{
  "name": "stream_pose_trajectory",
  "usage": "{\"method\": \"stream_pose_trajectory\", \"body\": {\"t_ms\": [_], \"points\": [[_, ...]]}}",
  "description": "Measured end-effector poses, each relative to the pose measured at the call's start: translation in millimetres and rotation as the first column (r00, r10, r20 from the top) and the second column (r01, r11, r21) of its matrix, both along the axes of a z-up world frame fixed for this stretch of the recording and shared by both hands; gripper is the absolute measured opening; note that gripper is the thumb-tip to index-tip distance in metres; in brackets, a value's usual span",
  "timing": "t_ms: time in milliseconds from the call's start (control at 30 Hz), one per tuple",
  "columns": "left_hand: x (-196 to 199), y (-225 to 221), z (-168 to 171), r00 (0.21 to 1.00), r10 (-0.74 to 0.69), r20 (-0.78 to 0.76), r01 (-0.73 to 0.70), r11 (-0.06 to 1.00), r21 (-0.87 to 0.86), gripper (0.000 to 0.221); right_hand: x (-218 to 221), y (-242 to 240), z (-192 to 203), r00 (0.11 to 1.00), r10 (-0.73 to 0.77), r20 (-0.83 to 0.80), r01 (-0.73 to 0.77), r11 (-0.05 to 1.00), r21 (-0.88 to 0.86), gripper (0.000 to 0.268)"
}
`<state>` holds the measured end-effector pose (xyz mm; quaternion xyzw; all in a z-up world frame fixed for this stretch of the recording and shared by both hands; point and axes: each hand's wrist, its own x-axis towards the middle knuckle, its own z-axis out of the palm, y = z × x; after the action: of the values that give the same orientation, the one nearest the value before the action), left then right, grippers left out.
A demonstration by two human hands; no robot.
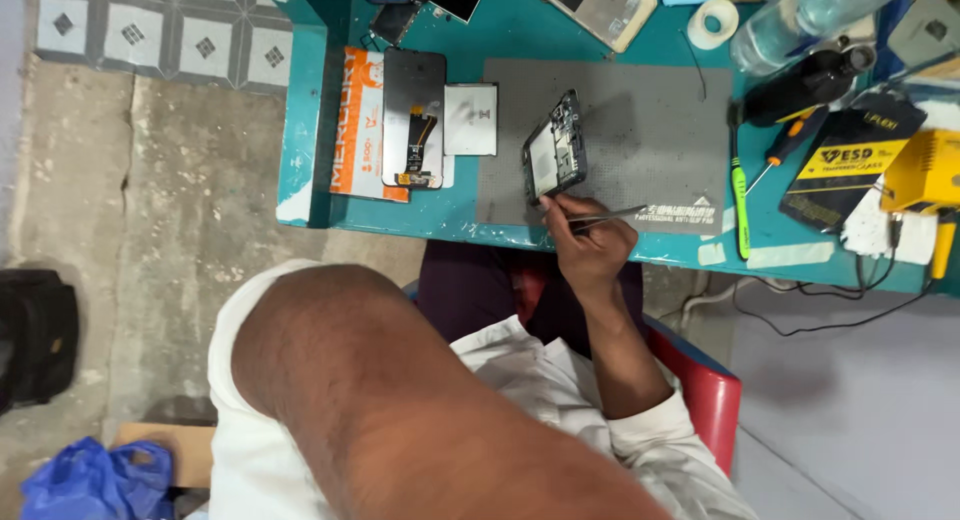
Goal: The person is repairing a disassembled smartphone. They use tweezers to adjust internal components and apply a liquid from a bottle to the device's frame. The person also uses a brush to clean the edges of the phone.
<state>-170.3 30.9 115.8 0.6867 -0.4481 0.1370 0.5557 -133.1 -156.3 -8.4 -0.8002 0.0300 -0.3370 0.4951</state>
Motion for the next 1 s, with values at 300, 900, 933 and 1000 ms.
{"method": "stream_pose_trajectory", "body": {"t_ms": [300,900,933,1000], "points": [[18,-18,0,0.993,-0.040,0.111,0.036,0.999,0.039,0.082,3,-2,2,0.997,0.029,0.073,-0.027,0.999,-0.022,0.010],[64,-3,45,0.989,0.065,0.130,-0.085,0.985,0.153,0.092,1,-7,-13,0.996,0.060,0.072,-0.051,0.992,-0.119,0.013],[75,-5,40,0.987,0.079,0.138,-0.100,0.983,0.152,0.092,1,-9,-15,0.992,0.074,0.099,-0.057,0.986,-0.159,0.018],[99,-11,25,0.989,0.086,0.124,-0.104,0.983,0.153,0.093,3,-12,-15,0.981,0.106,0.161,-0.066,0.970,-0.235,0.032]]}}
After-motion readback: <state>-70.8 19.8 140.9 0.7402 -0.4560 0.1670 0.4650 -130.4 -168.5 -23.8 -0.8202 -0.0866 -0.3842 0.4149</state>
